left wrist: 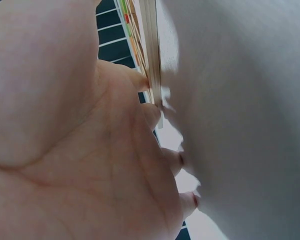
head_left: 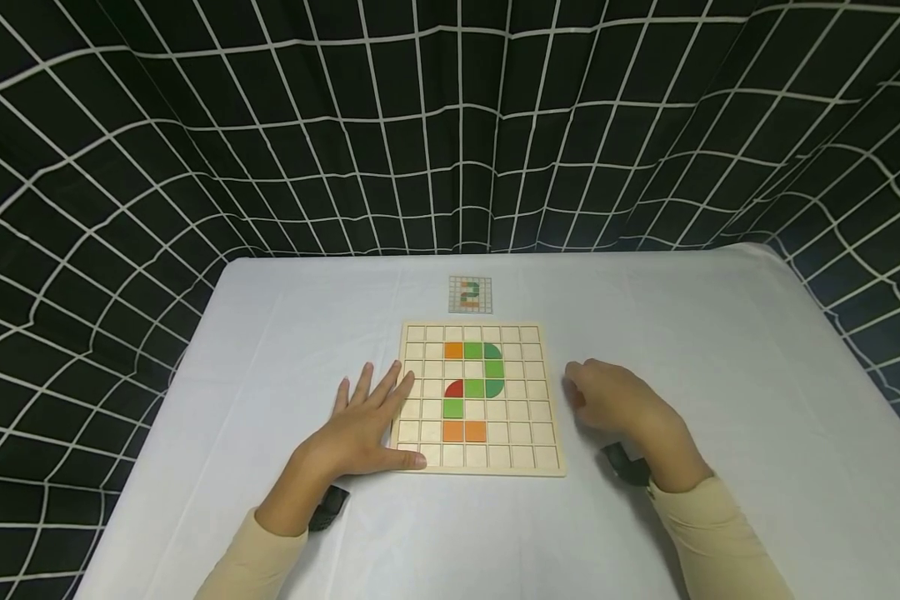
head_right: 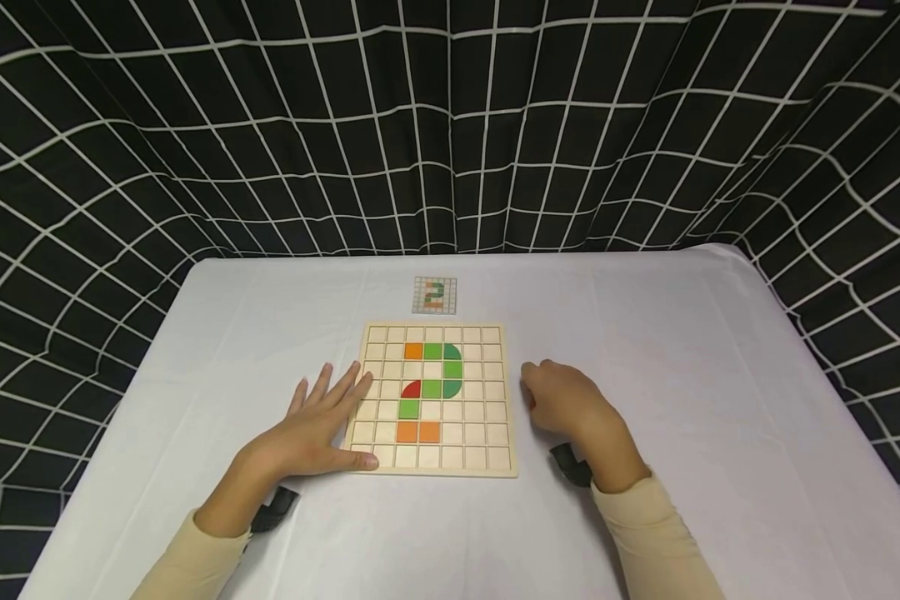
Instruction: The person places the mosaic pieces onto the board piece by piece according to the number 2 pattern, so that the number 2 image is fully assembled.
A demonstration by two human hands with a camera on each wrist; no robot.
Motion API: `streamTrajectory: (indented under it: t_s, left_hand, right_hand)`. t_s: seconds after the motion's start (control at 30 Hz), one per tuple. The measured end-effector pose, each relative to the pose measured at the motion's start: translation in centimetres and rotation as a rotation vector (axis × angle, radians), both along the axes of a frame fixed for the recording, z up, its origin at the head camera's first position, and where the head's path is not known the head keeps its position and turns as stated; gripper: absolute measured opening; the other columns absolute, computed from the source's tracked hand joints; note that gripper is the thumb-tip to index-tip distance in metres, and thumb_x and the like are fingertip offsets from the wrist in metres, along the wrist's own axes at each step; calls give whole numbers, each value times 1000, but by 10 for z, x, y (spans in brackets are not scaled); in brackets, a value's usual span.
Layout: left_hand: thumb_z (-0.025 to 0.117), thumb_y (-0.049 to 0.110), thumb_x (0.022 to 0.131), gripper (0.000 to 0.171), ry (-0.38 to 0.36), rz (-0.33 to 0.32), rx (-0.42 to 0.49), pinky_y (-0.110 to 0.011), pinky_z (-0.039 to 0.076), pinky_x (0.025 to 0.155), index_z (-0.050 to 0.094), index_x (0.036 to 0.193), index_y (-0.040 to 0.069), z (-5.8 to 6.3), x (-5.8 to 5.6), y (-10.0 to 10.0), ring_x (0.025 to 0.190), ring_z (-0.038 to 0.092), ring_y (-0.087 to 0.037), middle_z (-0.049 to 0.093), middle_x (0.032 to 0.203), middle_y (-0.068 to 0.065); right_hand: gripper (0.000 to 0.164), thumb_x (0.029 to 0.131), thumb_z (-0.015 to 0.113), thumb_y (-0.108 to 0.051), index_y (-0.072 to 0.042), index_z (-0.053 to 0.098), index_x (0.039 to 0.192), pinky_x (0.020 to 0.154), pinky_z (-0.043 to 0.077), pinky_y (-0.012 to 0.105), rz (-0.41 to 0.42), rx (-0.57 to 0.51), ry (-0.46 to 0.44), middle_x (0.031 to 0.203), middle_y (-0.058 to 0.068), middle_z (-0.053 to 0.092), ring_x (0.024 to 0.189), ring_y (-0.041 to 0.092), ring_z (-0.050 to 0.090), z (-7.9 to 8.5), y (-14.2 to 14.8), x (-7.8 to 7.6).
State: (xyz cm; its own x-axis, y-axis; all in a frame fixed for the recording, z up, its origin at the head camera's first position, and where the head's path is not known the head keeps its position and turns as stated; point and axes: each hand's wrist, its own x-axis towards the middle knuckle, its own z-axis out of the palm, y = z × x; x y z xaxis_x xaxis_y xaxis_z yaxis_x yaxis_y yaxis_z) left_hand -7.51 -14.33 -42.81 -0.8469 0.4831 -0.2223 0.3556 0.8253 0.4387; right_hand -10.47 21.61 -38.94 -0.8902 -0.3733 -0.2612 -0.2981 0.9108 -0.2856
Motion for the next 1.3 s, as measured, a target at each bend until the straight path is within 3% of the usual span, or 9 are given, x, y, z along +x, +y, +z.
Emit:
streamTrajectory:
  t_s: [0.4,0.67,0.93,1.3]
  left_hand:
    - [73,69,76,117,3,-2,-6,-70,-5,111,18,162,13,1,1,1,148,-10,-46,2,167,-10]
    - [73,70,76,117,1,-2,-14,-69,-7,111,16,162,13,1,1,2,148,-11,-46,0,167,-9]
    - [72,70,76,117,7,2,-16,-69,-6,111,16,162,14,0,0,1,148,-10,-45,1,167,-9]
    - [73,70,76,118,-4,5,-15,-69,-7,112,16,162,14,-1,0,1,148,-11,-45,-1,167,-9]
  right_hand:
    - [24,74,72,6,-12,56,78,58,39,33,25,-17,-54,73,1,49,66,18,45,0,-5,1]
    - [26,71,73,6,-13,56,78,58,39,32,93,-78,-92,70,-1,49,66,16,46,3,-7,2]
    - [28,70,73,5,-13,54,79,58,37,30,164,-138,-100,69,-2,47,66,14,44,3,-11,5]
    - [28,71,75,6,-13,56,79,58,39,29,195,-129,-90,71,-3,47,67,13,44,3,-22,10]
